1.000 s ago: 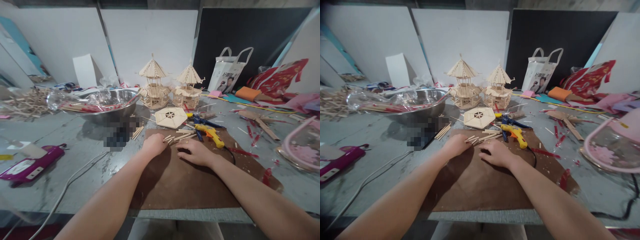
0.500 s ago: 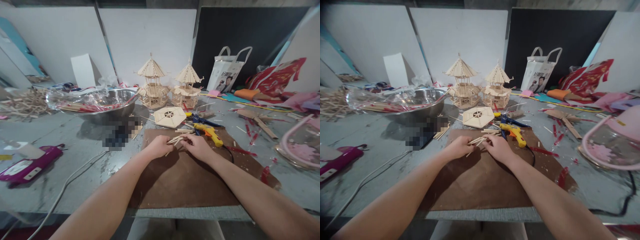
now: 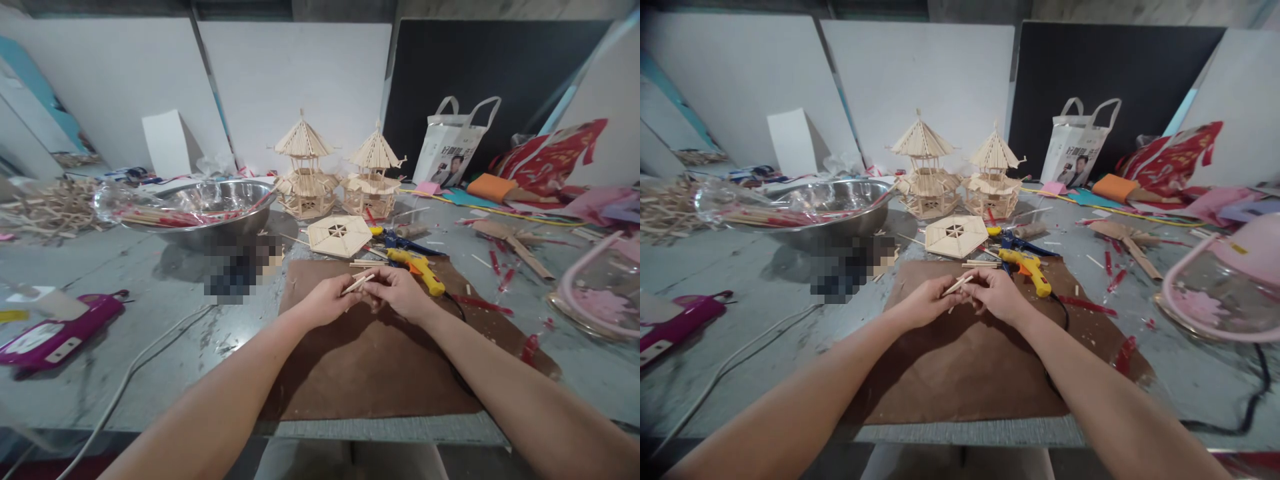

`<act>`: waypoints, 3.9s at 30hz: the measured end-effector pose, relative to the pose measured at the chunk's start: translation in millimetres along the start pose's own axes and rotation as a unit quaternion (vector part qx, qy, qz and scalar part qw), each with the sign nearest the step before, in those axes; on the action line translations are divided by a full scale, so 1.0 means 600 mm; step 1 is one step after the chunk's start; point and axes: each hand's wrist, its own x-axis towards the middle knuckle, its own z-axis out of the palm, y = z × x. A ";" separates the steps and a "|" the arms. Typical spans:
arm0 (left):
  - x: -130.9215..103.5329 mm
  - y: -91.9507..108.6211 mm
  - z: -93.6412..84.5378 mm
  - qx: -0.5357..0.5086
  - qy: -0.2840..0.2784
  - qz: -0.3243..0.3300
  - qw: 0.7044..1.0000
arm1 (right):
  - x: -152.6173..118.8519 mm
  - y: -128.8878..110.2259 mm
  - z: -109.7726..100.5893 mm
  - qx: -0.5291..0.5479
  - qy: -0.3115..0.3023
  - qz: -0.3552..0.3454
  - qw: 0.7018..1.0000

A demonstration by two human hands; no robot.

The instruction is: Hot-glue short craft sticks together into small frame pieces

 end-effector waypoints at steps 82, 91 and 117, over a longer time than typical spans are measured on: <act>0.006 -0.005 0.019 -0.033 0.008 0.030 0.999 | -0.001 0.011 0.007 -0.019 0.005 -0.039 0.999; 0.005 -0.009 0.022 -0.046 -0.010 0.015 0.999 | -0.003 0.008 0.009 -0.044 0.021 -0.014 0.999; 0.009 -0.006 0.018 -0.052 -0.031 0.007 0.998 | 0.008 0.018 -0.006 0.045 0.072 0.008 0.996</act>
